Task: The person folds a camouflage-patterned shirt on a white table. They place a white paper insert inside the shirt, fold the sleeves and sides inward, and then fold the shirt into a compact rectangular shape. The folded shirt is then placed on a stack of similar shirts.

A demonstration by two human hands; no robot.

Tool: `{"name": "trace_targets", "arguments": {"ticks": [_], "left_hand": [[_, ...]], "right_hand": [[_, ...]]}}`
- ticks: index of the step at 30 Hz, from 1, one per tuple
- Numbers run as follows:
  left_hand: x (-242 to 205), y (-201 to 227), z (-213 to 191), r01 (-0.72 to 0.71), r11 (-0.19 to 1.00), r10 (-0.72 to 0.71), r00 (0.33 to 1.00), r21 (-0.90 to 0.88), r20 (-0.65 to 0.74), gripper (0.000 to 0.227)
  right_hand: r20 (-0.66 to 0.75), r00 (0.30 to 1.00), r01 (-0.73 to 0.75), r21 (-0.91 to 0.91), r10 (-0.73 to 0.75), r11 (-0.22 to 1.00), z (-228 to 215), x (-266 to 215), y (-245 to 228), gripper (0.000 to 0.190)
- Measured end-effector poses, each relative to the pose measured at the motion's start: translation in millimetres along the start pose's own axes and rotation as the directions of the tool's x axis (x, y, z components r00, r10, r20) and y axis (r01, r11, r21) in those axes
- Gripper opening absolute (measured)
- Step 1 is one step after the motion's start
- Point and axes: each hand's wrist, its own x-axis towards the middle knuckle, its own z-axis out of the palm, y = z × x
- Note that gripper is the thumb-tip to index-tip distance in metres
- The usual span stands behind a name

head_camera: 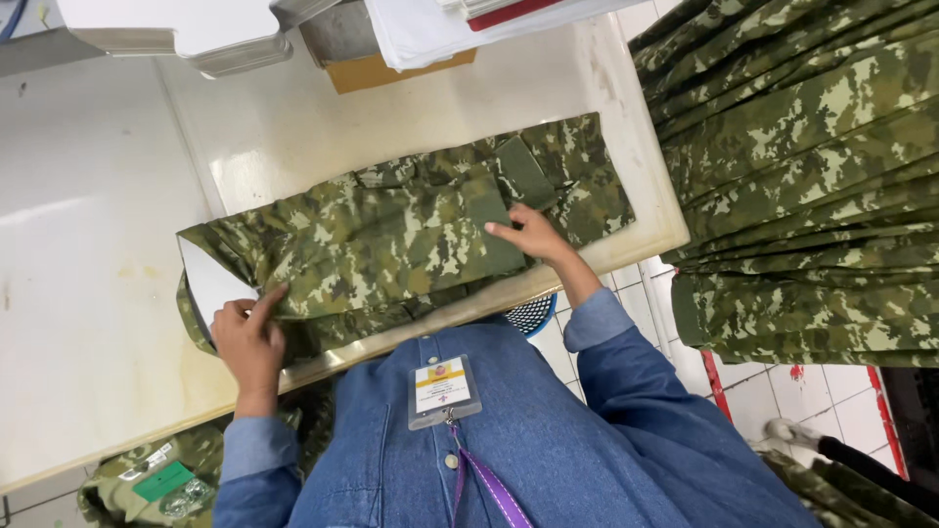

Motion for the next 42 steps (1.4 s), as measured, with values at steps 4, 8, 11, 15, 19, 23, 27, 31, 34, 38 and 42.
{"name": "trace_targets", "arguments": {"ticks": [4,8,11,15,19,23,27,31,34,38,42], "left_hand": [[-26,27,-1,0.34,0.904,-0.406,0.872,0.258,0.273,0.04],[27,132,0,0.313,0.911,-0.158,0.866,-0.268,0.474,0.049],[40,169,16,0.381,0.882,-0.14,0.772,-0.276,0.62,0.07],[37,153,61,0.324,0.938,-0.229,0.85,-0.127,0.475,0.044],[41,123,75,0.294,0.955,-0.282,0.867,0.036,0.411,0.035],[42,97,62,0.281,0.955,-0.294,0.866,0.091,0.405,0.02],[9,96,62,0.17,0.985,-0.146,0.838,0.004,0.526,0.027],[-35,119,80,0.032,0.956,0.138,0.829,-0.293,0.542,0.037],[-58,113,103,0.091,0.943,0.127,0.787,-0.319,0.603,0.042],[-62,74,101,-0.055,0.994,0.101,0.795,-0.095,0.598,0.046],[-51,41,39,0.24,0.97,-0.22,0.796,0.041,0.564,0.035]], "right_hand": [[0.084,0.941,0.312,-0.59,-0.327,0.745,-41,13,-15,0.034],[0.064,0.987,0.13,-0.865,-0.149,0.485,-115,51,16,0.029],[-0.017,0.97,0.152,-0.74,-0.244,0.655,-128,82,35,0.027],[-0.402,0.888,-0.082,-0.616,-0.224,0.784,-114,82,46,0.046],[-0.492,0.87,-0.158,-0.215,0.033,0.964,-103,68,72,0.071],[0.118,0.899,-0.432,0.084,0.421,0.898,-107,-21,-25,0.075],[0.135,0.988,-0.098,0.201,0.072,0.975,-150,-19,-6,0.053],[0.45,0.862,0.113,0.279,-0.234,0.954,-53,-12,-155,0.042],[0.481,0.806,0.241,0.268,-0.346,0.933,99,28,-216,0.039],[0.648,0.658,0.521,-0.024,-0.383,0.853,230,64,-211,0.05],[0.496,0.708,0.598,-0.043,-0.503,0.8,233,88,-177,0.033]]}}
